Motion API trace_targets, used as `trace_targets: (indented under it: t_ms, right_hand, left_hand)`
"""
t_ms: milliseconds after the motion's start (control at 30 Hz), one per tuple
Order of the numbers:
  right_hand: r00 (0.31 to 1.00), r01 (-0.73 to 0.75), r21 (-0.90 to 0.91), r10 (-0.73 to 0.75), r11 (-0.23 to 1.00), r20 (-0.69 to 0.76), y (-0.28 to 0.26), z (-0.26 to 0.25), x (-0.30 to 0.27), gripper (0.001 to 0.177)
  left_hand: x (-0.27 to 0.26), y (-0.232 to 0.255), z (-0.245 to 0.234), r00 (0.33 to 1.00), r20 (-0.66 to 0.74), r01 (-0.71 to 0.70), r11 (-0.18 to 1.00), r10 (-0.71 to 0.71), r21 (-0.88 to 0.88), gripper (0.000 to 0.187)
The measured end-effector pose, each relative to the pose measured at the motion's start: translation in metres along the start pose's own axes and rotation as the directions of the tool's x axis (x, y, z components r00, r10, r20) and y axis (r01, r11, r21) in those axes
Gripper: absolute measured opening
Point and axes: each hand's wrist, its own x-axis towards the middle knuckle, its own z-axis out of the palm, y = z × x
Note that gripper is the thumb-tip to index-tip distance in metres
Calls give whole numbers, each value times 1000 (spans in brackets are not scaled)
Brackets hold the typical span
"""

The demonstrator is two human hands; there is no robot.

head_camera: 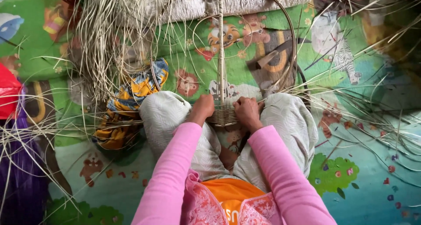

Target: A person is weaving thin bamboo or grass strips into a circular frame to create a basket or similar craft item.

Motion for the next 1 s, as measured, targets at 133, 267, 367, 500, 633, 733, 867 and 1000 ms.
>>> trace_targets:
  t_ms: [133, 267, 367, 500, 633, 733, 867, 1000]
  right_hand:
    - [1000, 5, -14, -5, 1000, 23, 1, 9, 1, 30]
    - [998, 20, -37, -18, 999, 56, 6, 20, 6, 31]
    - [998, 24, -35, -22, 999, 55, 9, 20, 7, 31]
    - [999, 20, -41, -18, 999, 50, 7, 16, 6, 29]
    - [999, 28, -41, -26, 999, 44, 4, 13, 2, 27]
    - [999, 25, -56, -23, 998, 35, 3, 10, 1, 29]
    - [999, 37, -79, -36, 996, 14, 7, 8, 2, 26]
    - [1000, 16, -47, -16, 999, 11, 2, -11, -7, 24]
  left_hand:
    - [5, -7, 6, 999, 11, 46, 986, -48, 162, 20]
    - [4, -9, 6, 999, 14, 34, 963, -39, 269, 20]
    - [1, -6, 1, 997, 69, 29, 970, -47, 243, 27]
    - [13, -13, 7, 989, 141, 24, 990, -44, 139, 42]
    - [4, -5, 5, 991, 129, 12, 997, -21, 73, 31]
    - [8, -9, 7, 994, 103, -42, 999, 39, 29, 21]
    - [18, -19, 13, 999, -3, 46, 983, -46, 179, 22]
    - [6, -10, 6, 996, -59, 84, 958, -70, 276, 22]
